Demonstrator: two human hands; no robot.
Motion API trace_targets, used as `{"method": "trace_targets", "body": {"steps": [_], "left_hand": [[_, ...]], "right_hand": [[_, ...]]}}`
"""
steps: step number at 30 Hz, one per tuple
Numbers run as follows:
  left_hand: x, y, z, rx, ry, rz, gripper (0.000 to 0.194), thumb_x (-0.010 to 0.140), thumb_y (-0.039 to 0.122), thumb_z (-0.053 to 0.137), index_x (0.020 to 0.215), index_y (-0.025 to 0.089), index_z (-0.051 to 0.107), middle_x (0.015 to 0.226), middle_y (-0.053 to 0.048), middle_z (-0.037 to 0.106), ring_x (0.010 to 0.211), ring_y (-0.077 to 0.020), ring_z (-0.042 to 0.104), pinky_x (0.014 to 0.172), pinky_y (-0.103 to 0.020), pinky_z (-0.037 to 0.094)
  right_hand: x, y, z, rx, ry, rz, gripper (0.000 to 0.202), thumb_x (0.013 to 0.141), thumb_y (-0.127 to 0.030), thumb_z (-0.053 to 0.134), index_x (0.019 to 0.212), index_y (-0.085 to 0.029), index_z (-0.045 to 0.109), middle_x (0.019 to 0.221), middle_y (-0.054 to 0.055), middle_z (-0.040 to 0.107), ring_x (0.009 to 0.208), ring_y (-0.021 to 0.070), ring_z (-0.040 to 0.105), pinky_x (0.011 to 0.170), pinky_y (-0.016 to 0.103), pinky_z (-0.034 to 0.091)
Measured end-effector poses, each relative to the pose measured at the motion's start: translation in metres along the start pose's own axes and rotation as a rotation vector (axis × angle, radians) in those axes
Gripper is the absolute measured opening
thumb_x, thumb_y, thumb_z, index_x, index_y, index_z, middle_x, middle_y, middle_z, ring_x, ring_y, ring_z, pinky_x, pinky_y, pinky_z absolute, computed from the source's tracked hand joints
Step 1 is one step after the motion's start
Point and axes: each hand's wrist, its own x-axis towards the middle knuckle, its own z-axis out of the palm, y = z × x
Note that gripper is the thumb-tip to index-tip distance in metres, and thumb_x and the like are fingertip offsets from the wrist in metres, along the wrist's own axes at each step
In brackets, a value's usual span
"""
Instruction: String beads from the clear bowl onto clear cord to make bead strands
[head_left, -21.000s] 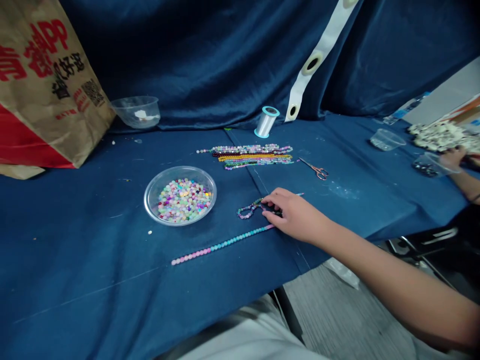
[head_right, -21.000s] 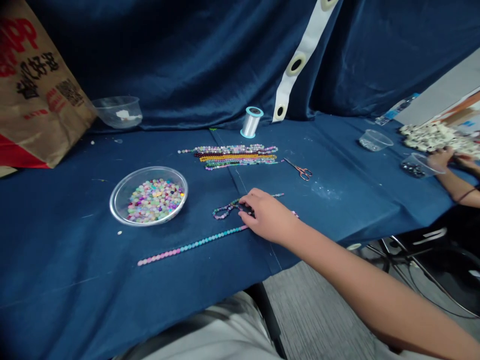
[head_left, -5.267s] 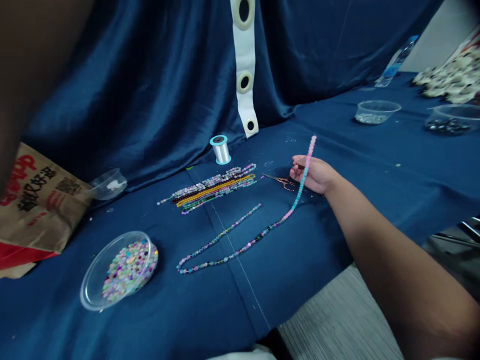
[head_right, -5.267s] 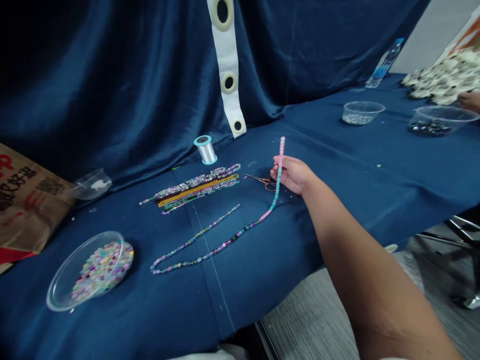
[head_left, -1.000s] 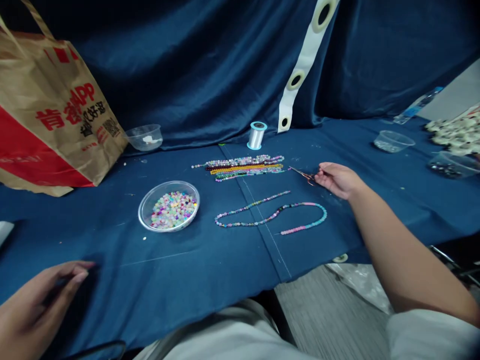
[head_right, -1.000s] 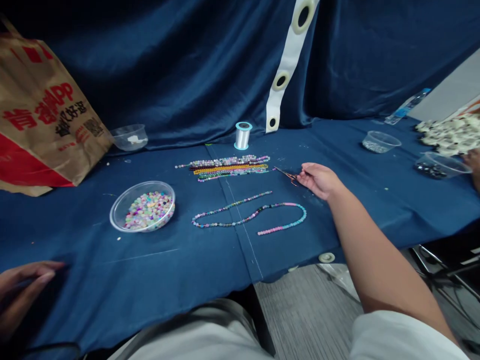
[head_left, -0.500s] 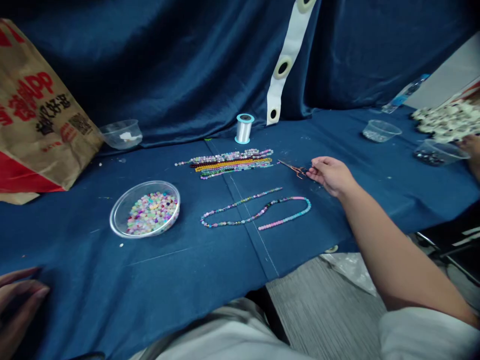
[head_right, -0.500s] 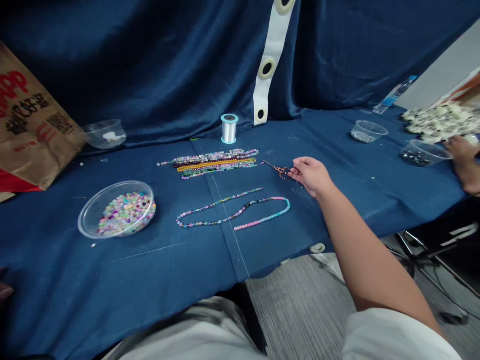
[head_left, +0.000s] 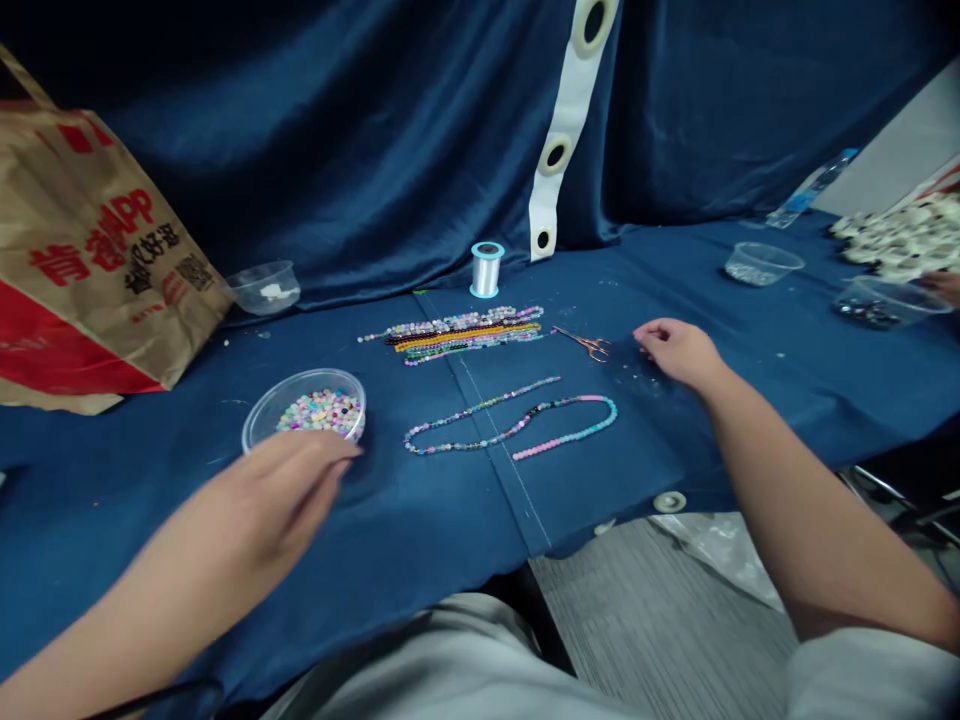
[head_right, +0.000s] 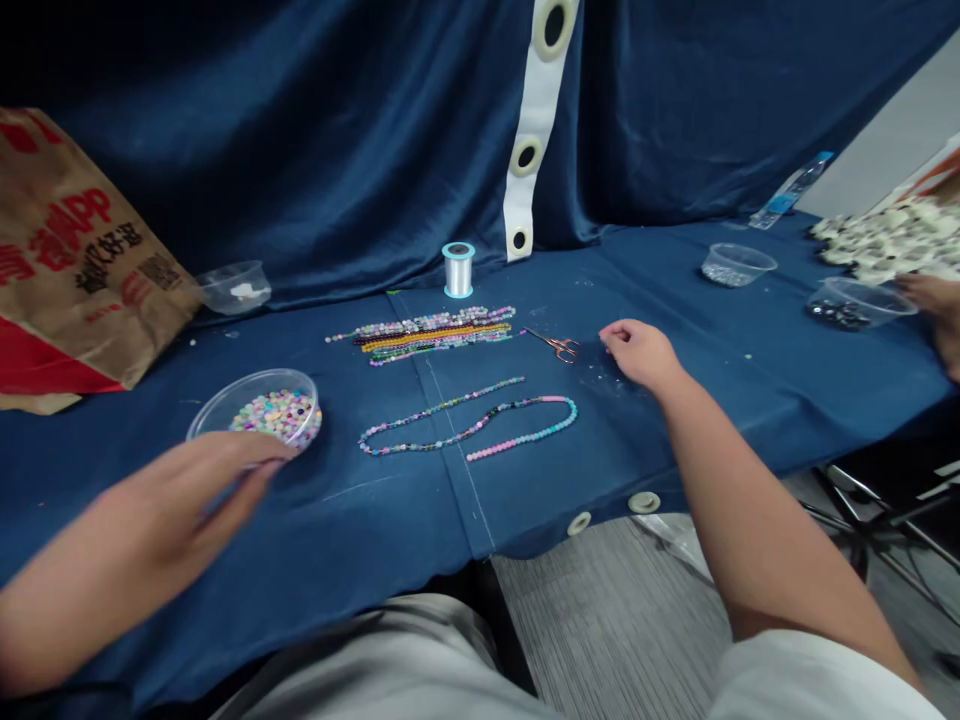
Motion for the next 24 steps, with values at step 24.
{"method": "trace_targets", "body": {"steps": [24], "left_hand": [[0.14, 0.069, 0.113, -0.062, -0.386, 0.115, 0.024, 0.111, 0.034, 0.069, 0.127, 0.015, 0.073, 0.125, -0.01, 0.072, 0.118, -0.0266, 0.071, 0.105, -0.05, 0.063]], "right_hand": [[-0.039, -0.078, 0.01, -0.453, -0.347, -0.974, 0.032, 0.111, -0.038, 0.072, 0.139, -0.023, 0.073, 0.151, 0.012, 0.069, 0.13, 0.0292, 0.071, 0.111, 0.054, 0.062]]}}
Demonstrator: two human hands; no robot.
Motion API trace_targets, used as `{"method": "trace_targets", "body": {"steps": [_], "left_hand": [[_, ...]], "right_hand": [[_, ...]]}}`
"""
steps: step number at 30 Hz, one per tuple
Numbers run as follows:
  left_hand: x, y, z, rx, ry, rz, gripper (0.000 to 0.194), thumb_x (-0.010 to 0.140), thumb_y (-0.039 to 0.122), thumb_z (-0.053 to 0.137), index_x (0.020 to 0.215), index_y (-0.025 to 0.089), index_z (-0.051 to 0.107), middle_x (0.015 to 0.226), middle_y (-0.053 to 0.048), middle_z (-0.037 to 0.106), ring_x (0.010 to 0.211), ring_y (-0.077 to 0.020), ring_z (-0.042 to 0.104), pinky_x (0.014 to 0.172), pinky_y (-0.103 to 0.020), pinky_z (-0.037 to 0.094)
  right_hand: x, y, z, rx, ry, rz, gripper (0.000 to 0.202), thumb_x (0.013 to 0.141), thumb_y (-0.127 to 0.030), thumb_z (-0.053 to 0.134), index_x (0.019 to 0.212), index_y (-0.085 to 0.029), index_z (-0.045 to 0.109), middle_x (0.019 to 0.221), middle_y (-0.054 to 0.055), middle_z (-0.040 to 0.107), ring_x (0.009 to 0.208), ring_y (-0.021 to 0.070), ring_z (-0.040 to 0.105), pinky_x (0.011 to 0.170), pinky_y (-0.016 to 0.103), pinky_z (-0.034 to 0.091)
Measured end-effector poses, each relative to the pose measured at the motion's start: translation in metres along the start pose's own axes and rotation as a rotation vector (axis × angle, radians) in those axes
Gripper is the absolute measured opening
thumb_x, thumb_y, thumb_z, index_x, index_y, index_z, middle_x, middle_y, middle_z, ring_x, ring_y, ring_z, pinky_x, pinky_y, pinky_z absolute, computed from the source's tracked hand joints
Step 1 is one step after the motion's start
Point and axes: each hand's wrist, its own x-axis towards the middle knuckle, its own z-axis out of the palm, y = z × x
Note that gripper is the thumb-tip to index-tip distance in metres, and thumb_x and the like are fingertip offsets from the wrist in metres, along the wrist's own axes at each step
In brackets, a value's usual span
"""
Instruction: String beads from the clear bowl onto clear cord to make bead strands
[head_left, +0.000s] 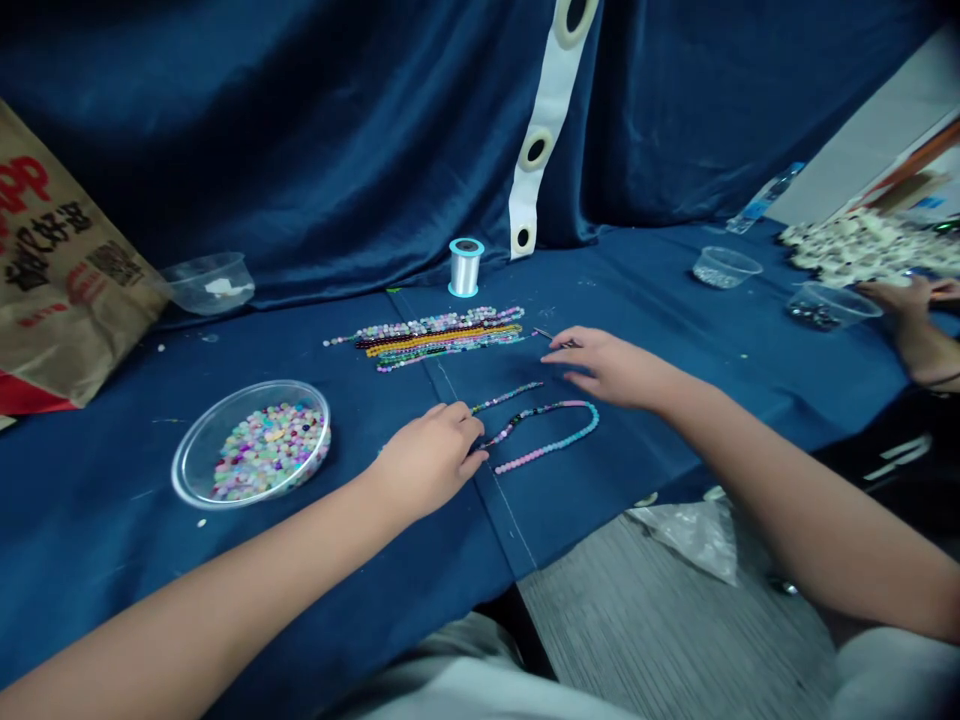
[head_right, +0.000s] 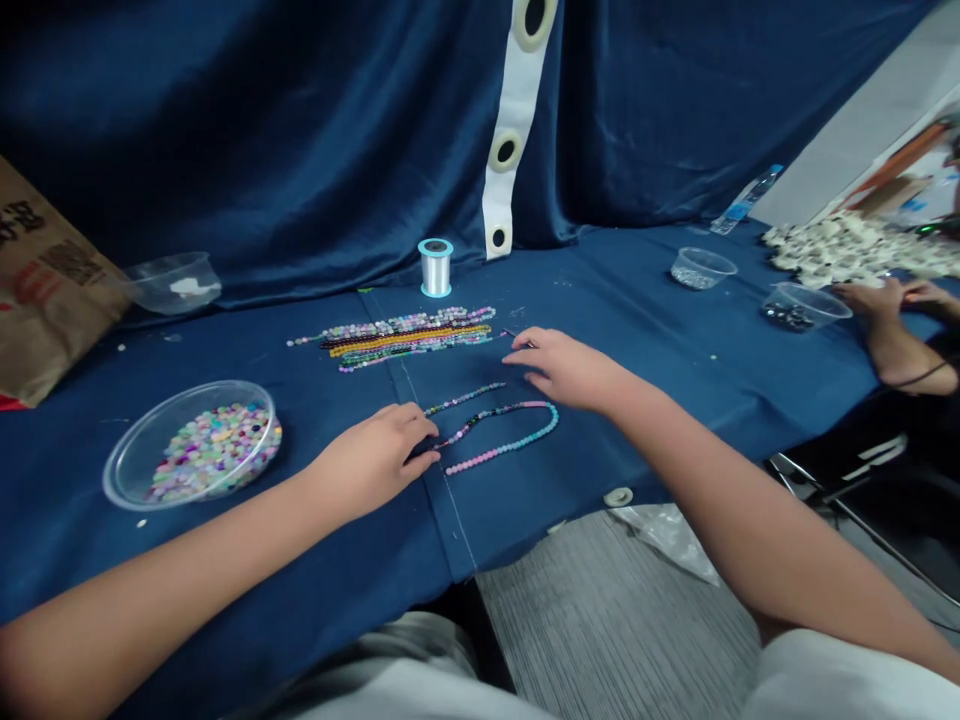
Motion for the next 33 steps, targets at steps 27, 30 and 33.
{"method": "trace_targets", "body": {"steps": [27, 30, 33], "left_hand": [[-0.058, -0.003, 0.002, 0.19, 0.048, -0.048, 0.018, 0.108, 0.012, 0.054, 0.102, 0.019, 0.07, 0.104, -0.011, 0.07, 0.097, -0.032, 0.065, 0.083, -0.046, 0.057], [-0.061, -0.005, 0.002, 0.203, 0.062, -0.048, 0.018, 0.109, 0.014, 0.054, 0.101, 0.019, 0.07, 0.101, -0.011, 0.07, 0.093, -0.0322, 0.065, 0.079, -0.047, 0.055], [-0.063, -0.008, 0.002, 0.192, 0.086, -0.038, 0.021, 0.111, 0.017, 0.052, 0.1, 0.018, 0.07, 0.098, -0.01, 0.07, 0.09, -0.0318, 0.065, 0.078, -0.048, 0.055]], "right_hand": [[0.001, 0.061, 0.001, 0.167, -0.138, 0.343, 0.027, 0.112, -0.041, 0.071, 0.13, -0.022, 0.076, 0.137, 0.01, 0.075, 0.116, 0.0253, 0.076, 0.103, 0.047, 0.066], [-0.006, 0.061, 0.002, 0.188, -0.146, 0.419, 0.026, 0.112, -0.041, 0.069, 0.129, -0.023, 0.076, 0.136, 0.01, 0.076, 0.114, 0.024, 0.076, 0.1, 0.045, 0.066], [-0.01, 0.062, 0.002, 0.209, -0.154, 0.505, 0.026, 0.113, -0.041, 0.069, 0.129, -0.022, 0.076, 0.135, 0.01, 0.076, 0.11, 0.023, 0.076, 0.098, 0.044, 0.067]]}}
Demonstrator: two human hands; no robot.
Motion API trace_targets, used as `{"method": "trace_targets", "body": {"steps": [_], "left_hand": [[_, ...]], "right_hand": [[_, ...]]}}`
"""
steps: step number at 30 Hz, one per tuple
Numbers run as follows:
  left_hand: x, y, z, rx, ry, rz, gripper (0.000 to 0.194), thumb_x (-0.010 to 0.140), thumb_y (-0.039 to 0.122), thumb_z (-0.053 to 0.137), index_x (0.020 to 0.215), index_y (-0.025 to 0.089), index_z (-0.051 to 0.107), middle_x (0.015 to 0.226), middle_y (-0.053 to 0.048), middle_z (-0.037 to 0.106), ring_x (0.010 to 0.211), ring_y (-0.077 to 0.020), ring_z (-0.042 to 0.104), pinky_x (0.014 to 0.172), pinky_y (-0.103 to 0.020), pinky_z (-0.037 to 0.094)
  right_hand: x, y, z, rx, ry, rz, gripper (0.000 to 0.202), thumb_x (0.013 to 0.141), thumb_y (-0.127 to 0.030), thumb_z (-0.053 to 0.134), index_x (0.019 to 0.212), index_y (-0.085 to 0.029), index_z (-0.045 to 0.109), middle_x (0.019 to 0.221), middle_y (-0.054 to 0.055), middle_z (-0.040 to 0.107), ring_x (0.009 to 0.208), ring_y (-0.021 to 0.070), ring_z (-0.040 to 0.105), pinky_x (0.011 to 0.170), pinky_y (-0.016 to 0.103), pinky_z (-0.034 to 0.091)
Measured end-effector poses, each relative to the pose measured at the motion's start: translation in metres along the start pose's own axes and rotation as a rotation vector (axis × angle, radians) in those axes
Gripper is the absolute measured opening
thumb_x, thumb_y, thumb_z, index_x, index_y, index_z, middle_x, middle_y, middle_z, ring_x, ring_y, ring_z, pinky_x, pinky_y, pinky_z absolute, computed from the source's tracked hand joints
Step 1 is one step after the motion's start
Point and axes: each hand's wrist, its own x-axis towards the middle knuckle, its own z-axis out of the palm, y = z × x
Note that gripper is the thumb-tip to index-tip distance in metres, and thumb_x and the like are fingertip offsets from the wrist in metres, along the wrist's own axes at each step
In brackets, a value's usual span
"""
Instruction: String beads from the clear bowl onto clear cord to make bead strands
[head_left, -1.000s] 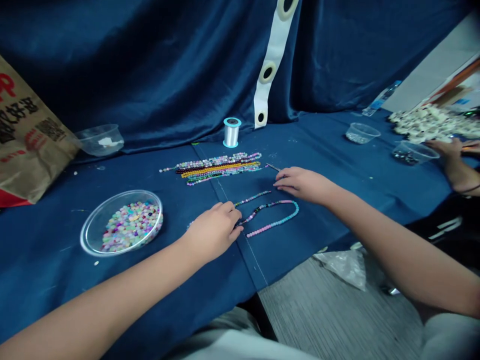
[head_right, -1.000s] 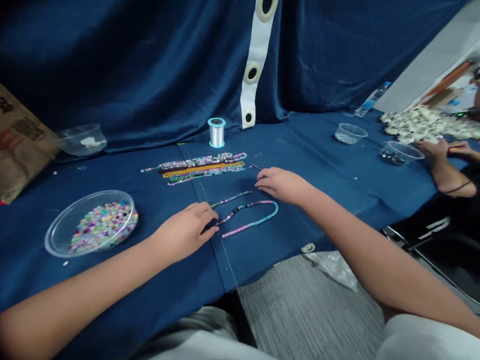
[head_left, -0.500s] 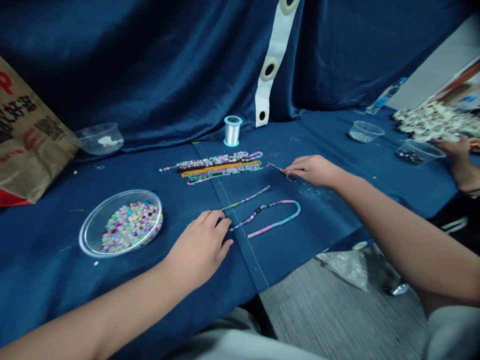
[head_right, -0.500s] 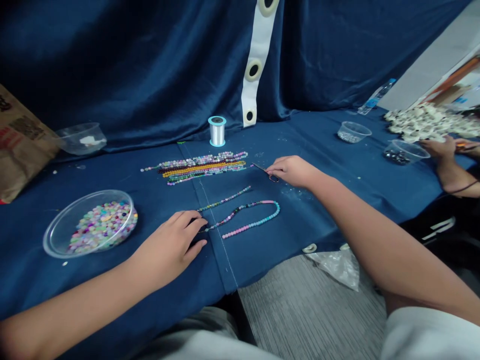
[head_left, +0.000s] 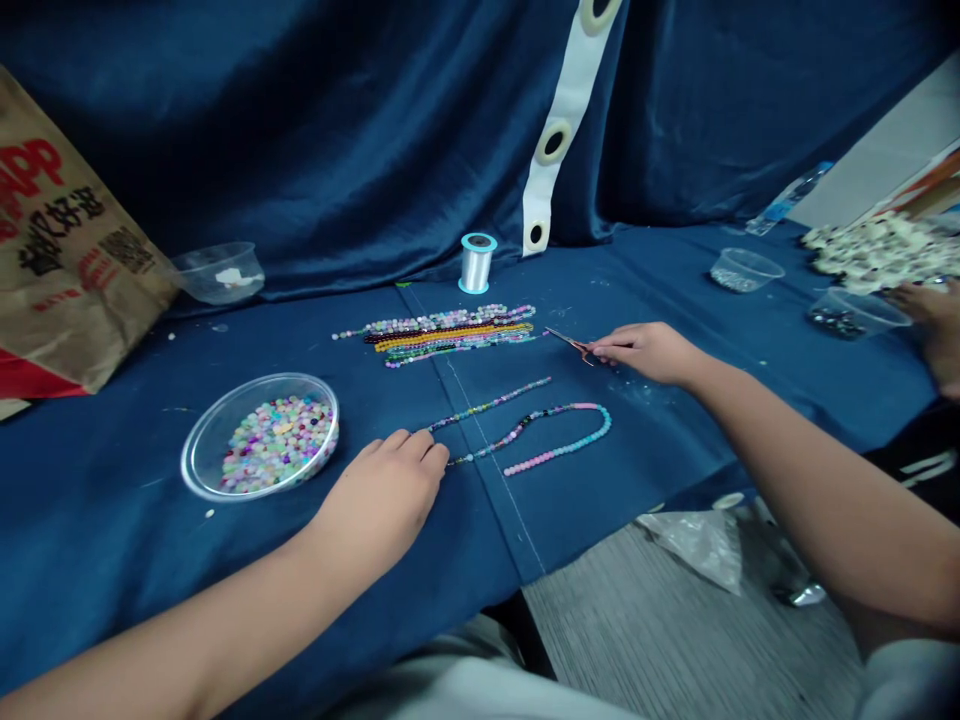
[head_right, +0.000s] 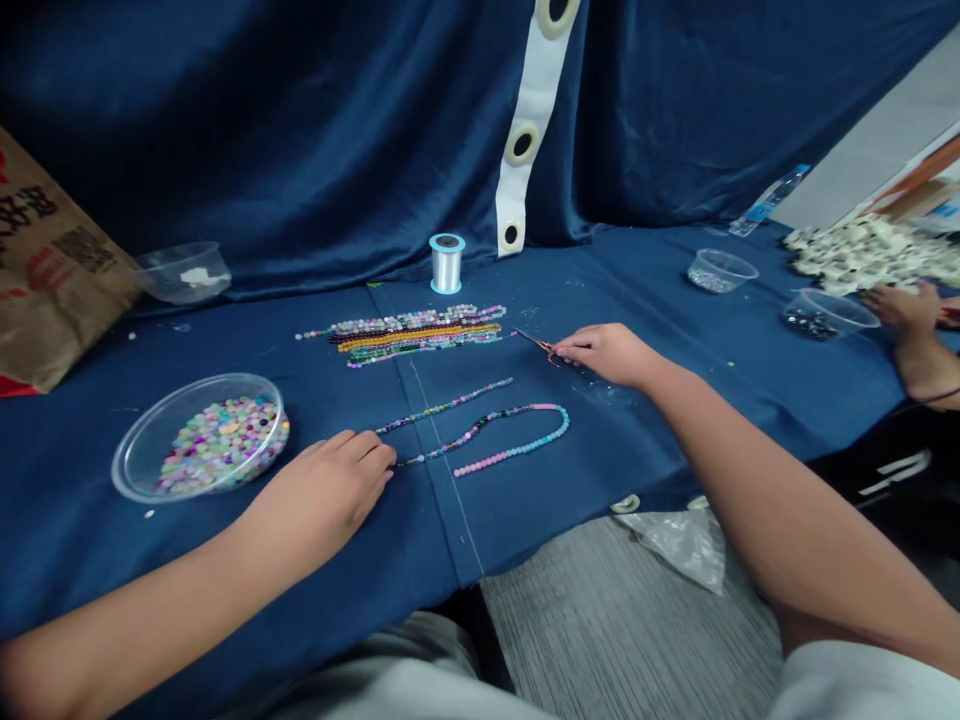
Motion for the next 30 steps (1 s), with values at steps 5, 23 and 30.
{"method": "trace_targets", "body": {"steps": [5, 23, 30], "left_hand": [[-0.016, -0.014, 0.002, -0.081, 0.098, 0.013, 0.023, 0.116, 0.027, 0.051, 0.124, 0.019, 0.071, 0.117, -0.012, 0.074, 0.104, -0.0314, 0.069, 0.09, -0.05, 0.061], [-0.093, -0.035, 0.011, -0.217, 0.164, -0.095, 0.039, 0.121, 0.035, 0.043, 0.125, 0.019, 0.078, 0.121, -0.01, 0.077, 0.11, -0.0237, 0.076, 0.104, -0.042, 0.066], [-0.105, -0.042, 0.011, -0.27, 0.198, -0.099, 0.032, 0.12, 0.033, 0.048, 0.119, 0.021, 0.078, 0.119, -0.007, 0.078, 0.108, -0.0207, 0.077, 0.102, -0.036, 0.064]], "right_hand": [[-0.001, 0.004, -0.004, 0.013, -0.005, 0.101, 0.028, 0.112, -0.041, 0.07, 0.131, -0.021, 0.075, 0.135, 0.01, 0.076, 0.111, 0.0236, 0.076, 0.098, 0.045, 0.067], [-0.001, 0.013, -0.002, -0.07, 0.062, 0.231, 0.02, 0.112, -0.037, 0.071, 0.124, -0.024, 0.079, 0.134, 0.009, 0.078, 0.116, 0.0234, 0.076, 0.105, 0.045, 0.064], [-0.004, 0.016, -0.007, -0.014, 0.04, 0.266, 0.022, 0.112, -0.037, 0.071, 0.126, -0.022, 0.078, 0.135, 0.01, 0.077, 0.115, 0.0236, 0.076, 0.103, 0.045, 0.066]]}}
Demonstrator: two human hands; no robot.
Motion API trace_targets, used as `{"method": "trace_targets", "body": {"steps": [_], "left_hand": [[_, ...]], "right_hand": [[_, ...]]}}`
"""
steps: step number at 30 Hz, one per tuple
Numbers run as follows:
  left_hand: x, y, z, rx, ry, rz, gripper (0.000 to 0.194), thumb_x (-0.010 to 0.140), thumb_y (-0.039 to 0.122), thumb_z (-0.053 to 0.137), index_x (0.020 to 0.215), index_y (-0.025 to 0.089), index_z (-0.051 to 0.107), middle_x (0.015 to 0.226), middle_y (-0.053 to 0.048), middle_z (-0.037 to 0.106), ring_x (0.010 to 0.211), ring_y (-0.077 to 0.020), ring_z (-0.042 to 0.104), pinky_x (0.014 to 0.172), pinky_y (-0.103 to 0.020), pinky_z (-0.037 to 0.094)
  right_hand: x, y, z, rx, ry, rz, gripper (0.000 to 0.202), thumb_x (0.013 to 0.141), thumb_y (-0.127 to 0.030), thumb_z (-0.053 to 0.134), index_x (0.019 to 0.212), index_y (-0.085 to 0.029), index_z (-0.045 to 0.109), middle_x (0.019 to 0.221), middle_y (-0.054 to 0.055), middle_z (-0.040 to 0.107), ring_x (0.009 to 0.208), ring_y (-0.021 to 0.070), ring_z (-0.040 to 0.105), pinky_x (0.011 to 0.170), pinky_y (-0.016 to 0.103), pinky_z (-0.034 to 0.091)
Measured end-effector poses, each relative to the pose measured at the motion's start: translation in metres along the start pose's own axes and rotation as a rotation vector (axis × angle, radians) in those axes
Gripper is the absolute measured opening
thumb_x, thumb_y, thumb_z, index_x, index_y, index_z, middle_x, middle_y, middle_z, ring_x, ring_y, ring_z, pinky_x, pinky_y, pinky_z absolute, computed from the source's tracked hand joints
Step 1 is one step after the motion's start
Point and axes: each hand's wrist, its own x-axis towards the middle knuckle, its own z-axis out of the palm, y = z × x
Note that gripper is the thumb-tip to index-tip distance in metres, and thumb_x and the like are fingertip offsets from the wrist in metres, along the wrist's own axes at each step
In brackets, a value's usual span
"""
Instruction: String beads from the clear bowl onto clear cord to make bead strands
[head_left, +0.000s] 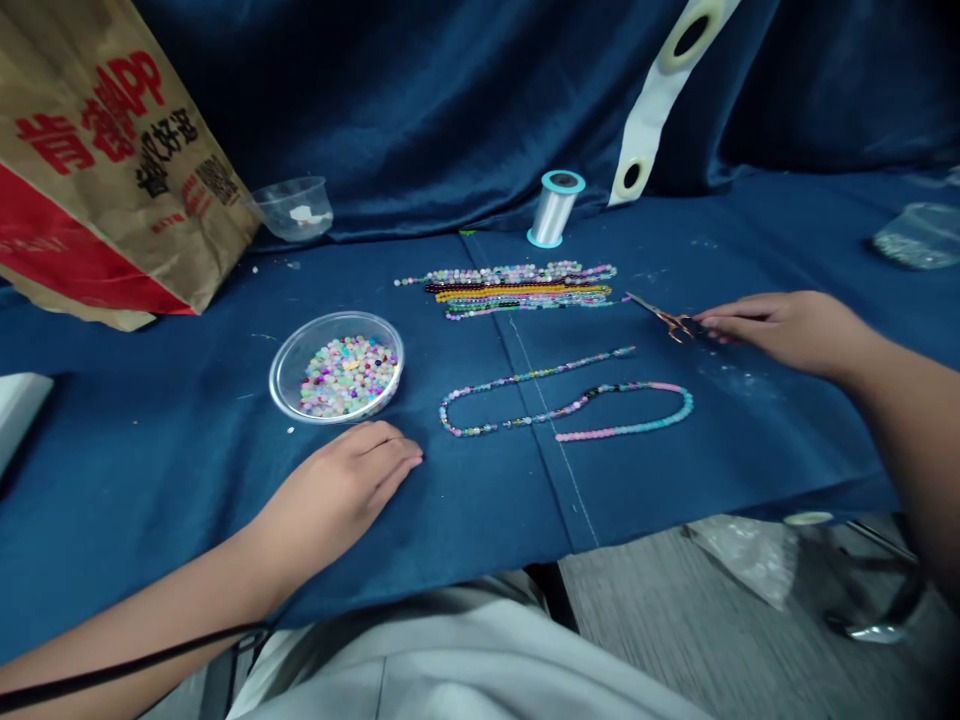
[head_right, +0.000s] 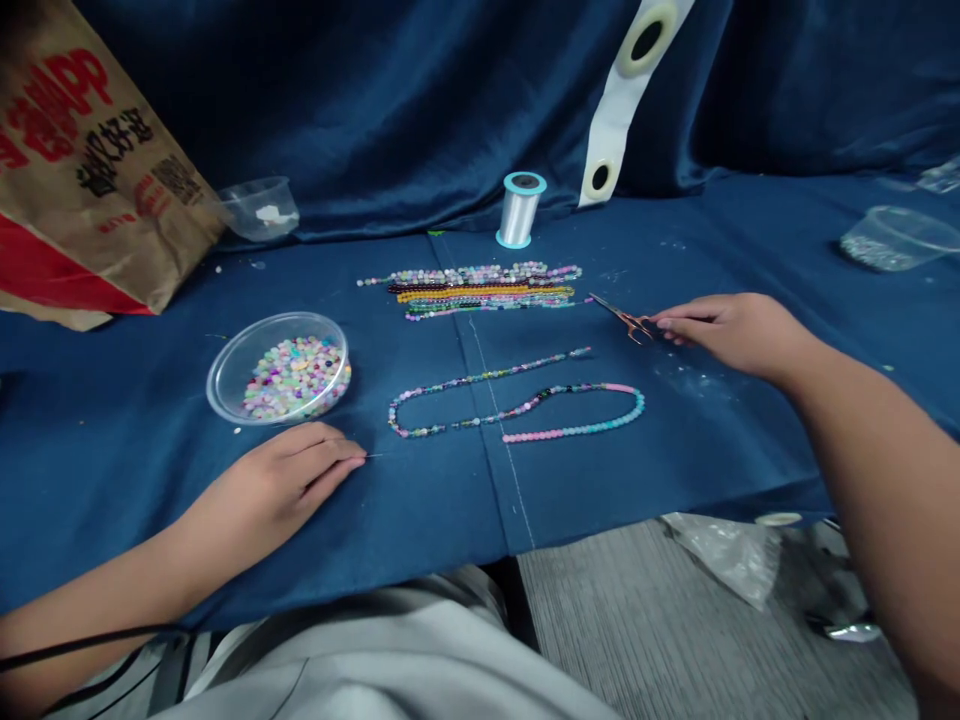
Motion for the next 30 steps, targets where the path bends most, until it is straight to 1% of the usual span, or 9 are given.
{"method": "trace_targets", "body": {"steps": [5, 11, 13, 16, 20, 26, 30], "left_hand": [[-0.009, -0.01, -0.004, -0.012, 0.066, -0.035, 0.027, 0.117, 0.034, 0.054, 0.116, 0.023, 0.079, 0.115, -0.006, 0.079, 0.104, -0.0207, 0.078, 0.098, -0.035, 0.063], [-0.017, -0.018, -0.005, -0.011, 0.116, -0.084, 0.025, 0.115, 0.039, 0.058, 0.114, 0.026, 0.079, 0.117, -0.005, 0.08, 0.105, -0.0244, 0.079, 0.098, -0.039, 0.063], [-0.021, -0.018, -0.009, -0.009, 0.12, -0.116, 0.027, 0.114, 0.044, 0.058, 0.113, 0.028, 0.079, 0.115, -0.004, 0.08, 0.104, -0.0248, 0.079, 0.097, -0.039, 0.063], [-0.026, -0.017, -0.016, -0.001, 0.102, -0.16, 0.035, 0.113, 0.053, 0.055, 0.112, 0.028, 0.08, 0.114, -0.003, 0.081, 0.102, -0.0253, 0.08, 0.096, -0.039, 0.064], [-0.032, -0.014, -0.023, 0.011, 0.099, -0.176, 0.041, 0.113, 0.058, 0.053, 0.11, 0.028, 0.08, 0.112, -0.002, 0.081, 0.102, -0.0227, 0.079, 0.096, -0.034, 0.062], [-0.045, -0.019, -0.024, 0.023, 0.13, -0.187, 0.037, 0.112, 0.059, 0.056, 0.109, 0.031, 0.08, 0.111, 0.002, 0.081, 0.1, -0.0192, 0.079, 0.097, -0.028, 0.06], [-0.052, -0.022, -0.026, 0.038, 0.134, -0.221, 0.036, 0.111, 0.059, 0.057, 0.109, 0.031, 0.08, 0.113, 0.002, 0.081, 0.101, -0.0197, 0.079, 0.097, -0.027, 0.061]], "right_hand": [[0.001, 0.0, -0.009, 0.072, -0.017, 0.043, 0.026, 0.112, -0.04, 0.071, 0.13, -0.021, 0.076, 0.133, 0.01, 0.077, 0.112, 0.024, 0.077, 0.1, 0.046, 0.067], [-0.006, 0.003, -0.016, 0.107, -0.024, 0.095, 0.028, 0.112, -0.04, 0.07, 0.132, -0.021, 0.075, 0.134, 0.01, 0.077, 0.112, 0.0239, 0.077, 0.099, 0.045, 0.067], [-0.012, 0.008, -0.016, 0.108, -0.018, 0.112, 0.027, 0.112, -0.04, 0.07, 0.132, -0.021, 0.075, 0.135, 0.01, 0.076, 0.112, 0.024, 0.077, 0.1, 0.045, 0.067], [-0.019, 0.016, -0.017, 0.1, 0.006, 0.139, 0.029, 0.112, -0.04, 0.071, 0.133, -0.02, 0.075, 0.136, 0.01, 0.076, 0.114, 0.0251, 0.077, 0.1, 0.047, 0.067], [-0.023, 0.026, -0.022, 0.088, 0.025, 0.174, 0.031, 0.112, -0.041, 0.071, 0.134, -0.02, 0.074, 0.135, 0.01, 0.076, 0.113, 0.0255, 0.077, 0.1, 0.047, 0.067], [-0.02, 0.03, -0.026, 0.051, 0.019, 0.188, 0.028, 0.114, -0.04, 0.067, 0.133, -0.02, 0.075, 0.136, 0.01, 0.076, 0.115, 0.0246, 0.077, 0.101, 0.046, 0.066], [-0.028, 0.034, -0.024, 0.011, 0.02, 0.176, 0.029, 0.117, -0.04, 0.06, 0.131, -0.021, 0.076, 0.136, 0.011, 0.076, 0.117, 0.0238, 0.076, 0.102, 0.044, 0.065]]}}
